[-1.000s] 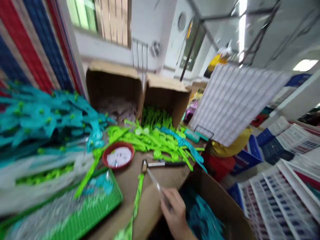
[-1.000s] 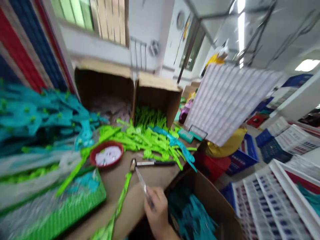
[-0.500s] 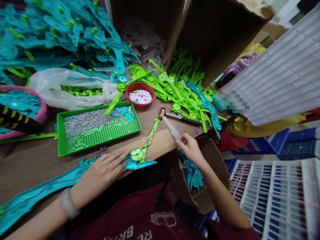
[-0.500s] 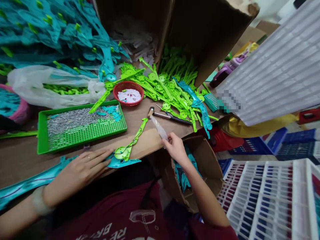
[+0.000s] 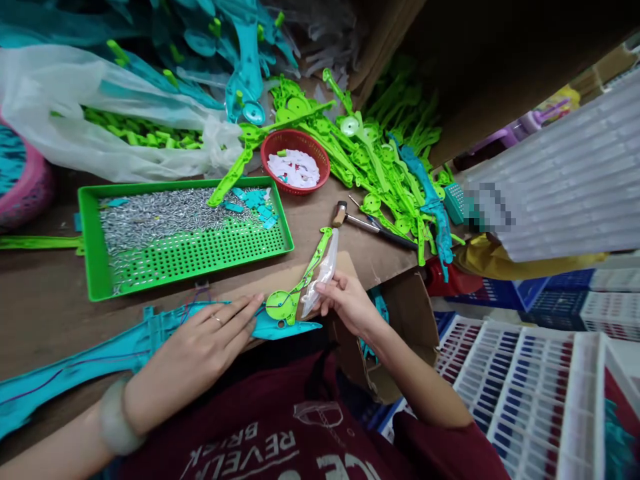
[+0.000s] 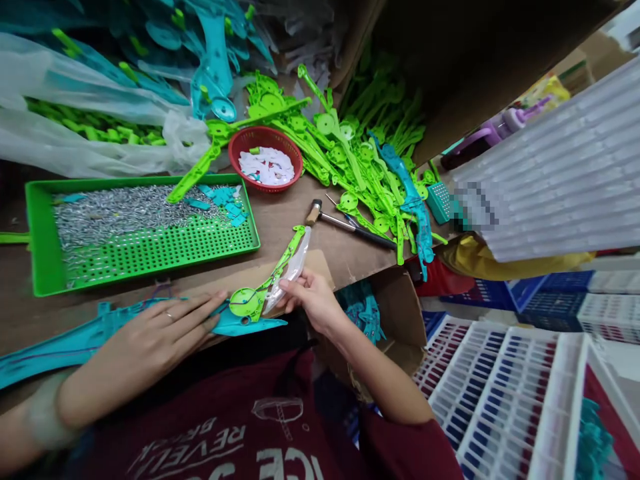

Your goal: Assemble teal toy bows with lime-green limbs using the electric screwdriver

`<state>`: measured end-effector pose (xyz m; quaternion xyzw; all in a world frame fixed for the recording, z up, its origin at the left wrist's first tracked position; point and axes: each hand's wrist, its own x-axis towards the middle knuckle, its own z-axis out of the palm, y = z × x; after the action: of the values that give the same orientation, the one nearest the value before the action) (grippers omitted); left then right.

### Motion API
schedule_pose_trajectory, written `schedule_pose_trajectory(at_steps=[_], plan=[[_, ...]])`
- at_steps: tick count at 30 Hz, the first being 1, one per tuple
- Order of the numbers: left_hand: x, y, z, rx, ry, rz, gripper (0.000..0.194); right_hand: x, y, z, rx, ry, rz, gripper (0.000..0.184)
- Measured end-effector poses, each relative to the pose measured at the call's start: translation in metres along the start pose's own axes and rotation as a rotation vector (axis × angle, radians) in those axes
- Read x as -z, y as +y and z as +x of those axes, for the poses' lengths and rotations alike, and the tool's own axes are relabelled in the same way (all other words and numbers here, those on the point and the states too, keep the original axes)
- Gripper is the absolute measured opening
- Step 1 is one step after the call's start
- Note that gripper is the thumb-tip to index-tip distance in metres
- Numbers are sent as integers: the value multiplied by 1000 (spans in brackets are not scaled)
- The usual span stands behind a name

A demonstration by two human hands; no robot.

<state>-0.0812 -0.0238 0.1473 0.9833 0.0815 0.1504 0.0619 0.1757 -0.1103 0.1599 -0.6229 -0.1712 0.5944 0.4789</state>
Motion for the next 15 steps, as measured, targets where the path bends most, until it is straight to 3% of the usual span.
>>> schedule_pose_trajectory(at_steps=[10,13,15], plan=[[1,-4,3,13,23,-54,41,-10,10,-3,-39,17,-136,39],[0,-4,2,14,21,-62,40,-4,10,-6,38,163,-401,50],[-2,-3,0,35,37,-88,41,3,6,-7,217,269,-674,72]])
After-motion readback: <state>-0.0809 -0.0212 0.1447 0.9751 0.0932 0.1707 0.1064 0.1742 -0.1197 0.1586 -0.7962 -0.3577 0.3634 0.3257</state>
